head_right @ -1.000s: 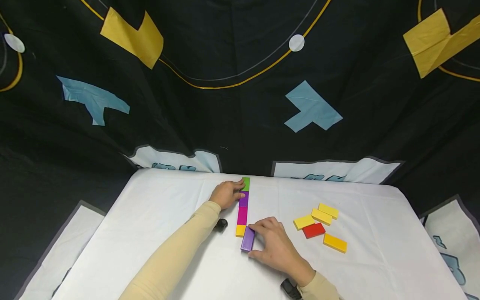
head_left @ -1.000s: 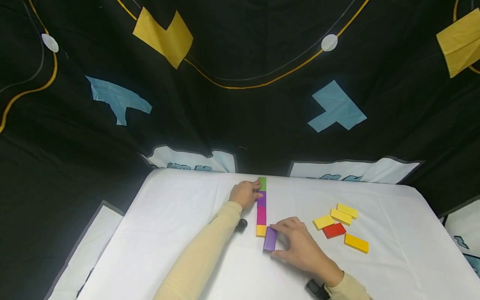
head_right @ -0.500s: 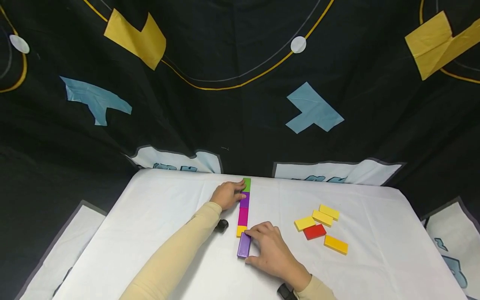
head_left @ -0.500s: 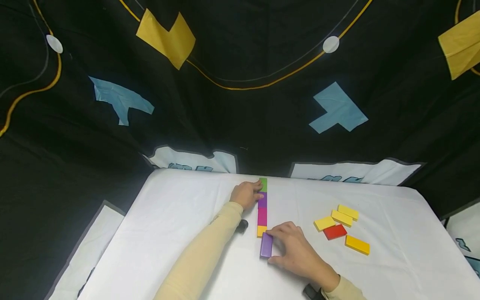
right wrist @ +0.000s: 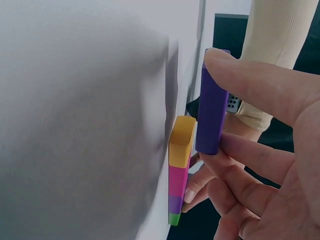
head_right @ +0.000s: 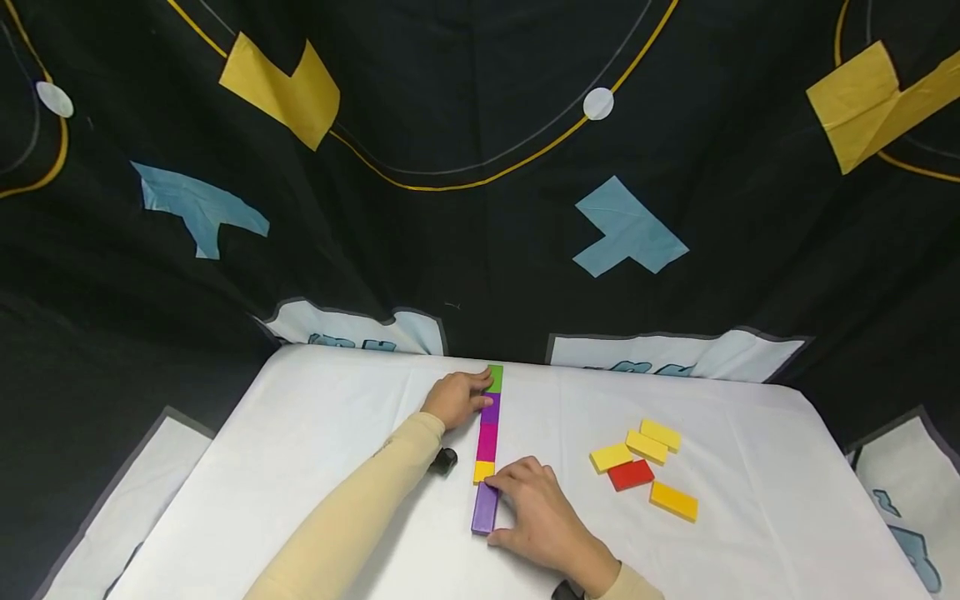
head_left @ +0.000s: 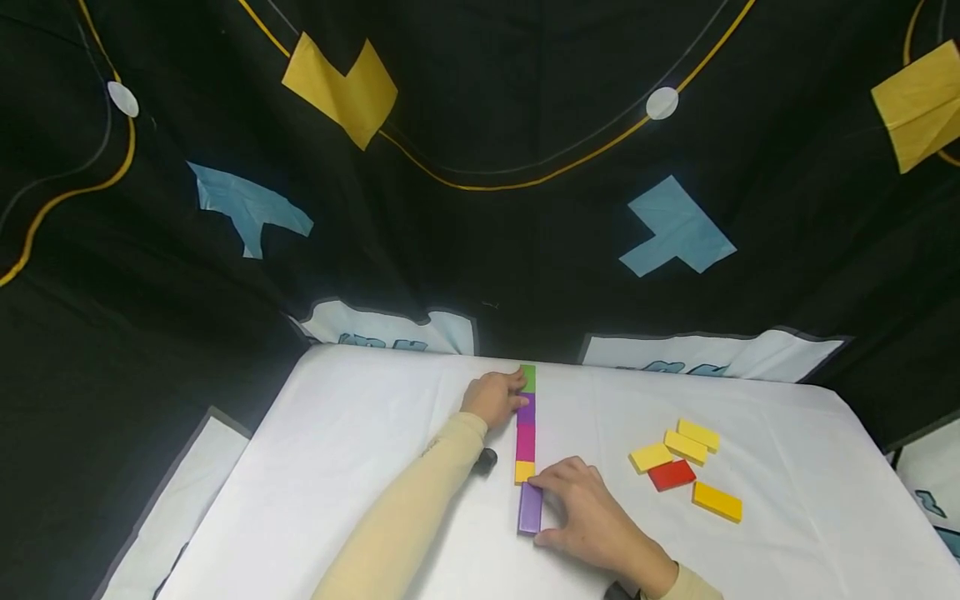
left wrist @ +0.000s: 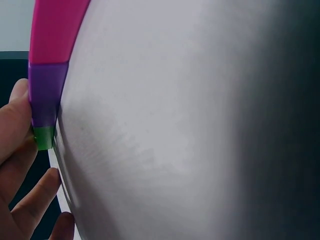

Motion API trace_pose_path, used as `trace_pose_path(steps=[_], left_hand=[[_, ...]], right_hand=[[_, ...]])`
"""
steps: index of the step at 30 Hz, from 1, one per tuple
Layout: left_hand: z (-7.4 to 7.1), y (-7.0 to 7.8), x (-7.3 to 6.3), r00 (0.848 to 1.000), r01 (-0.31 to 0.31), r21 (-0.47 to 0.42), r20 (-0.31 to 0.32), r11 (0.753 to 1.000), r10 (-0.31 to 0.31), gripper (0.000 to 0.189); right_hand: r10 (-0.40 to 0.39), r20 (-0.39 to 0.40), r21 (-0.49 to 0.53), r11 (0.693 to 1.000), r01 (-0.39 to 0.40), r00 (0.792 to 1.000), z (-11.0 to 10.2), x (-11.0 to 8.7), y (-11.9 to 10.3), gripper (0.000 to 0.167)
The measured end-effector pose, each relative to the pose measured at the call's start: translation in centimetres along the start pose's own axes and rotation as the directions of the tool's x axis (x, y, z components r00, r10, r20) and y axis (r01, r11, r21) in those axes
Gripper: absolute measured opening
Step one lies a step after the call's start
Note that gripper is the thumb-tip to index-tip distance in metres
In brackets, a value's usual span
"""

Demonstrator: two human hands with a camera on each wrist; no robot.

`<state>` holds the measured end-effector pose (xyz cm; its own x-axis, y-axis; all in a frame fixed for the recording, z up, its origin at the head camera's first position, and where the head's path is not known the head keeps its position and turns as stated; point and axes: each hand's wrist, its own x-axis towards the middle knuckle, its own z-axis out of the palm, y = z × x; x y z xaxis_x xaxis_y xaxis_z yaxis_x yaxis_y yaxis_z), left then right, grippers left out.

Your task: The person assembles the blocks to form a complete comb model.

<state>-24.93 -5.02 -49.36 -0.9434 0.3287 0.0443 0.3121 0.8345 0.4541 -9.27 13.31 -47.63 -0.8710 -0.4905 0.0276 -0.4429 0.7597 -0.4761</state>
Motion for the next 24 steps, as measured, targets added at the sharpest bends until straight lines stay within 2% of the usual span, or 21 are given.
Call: trace_pose_path(steps=[9, 19, 24], left_hand=[[0.04, 0.05, -0.02, 1.000, -0.003, 0.008, 0.000, 1.000, 0.003, 0.045], [-0.06, 0.15, 0.02, 1.000, 0.003, 0.011, 0.011, 1.000, -0.003, 0.045], [-0.06, 0.04, 0.04, 1.000, 0.008, 0.009, 0.014, 1.000, -0.008, 0.045]], right_hand=[[-0.020, 0.023, -0.043, 0.999, 0.021, 1.000, 0.40, -0.01, 0.08, 0.063], [0.002, 0.053, -0.049, 0.999, 0.000, 0.999, 0.50, 0.00, 0.05, 0.063], [-0.013, 0.041, -0.050, 0.999, 0.015, 0.999, 0.84, -0.02, 0.25, 0.065]])
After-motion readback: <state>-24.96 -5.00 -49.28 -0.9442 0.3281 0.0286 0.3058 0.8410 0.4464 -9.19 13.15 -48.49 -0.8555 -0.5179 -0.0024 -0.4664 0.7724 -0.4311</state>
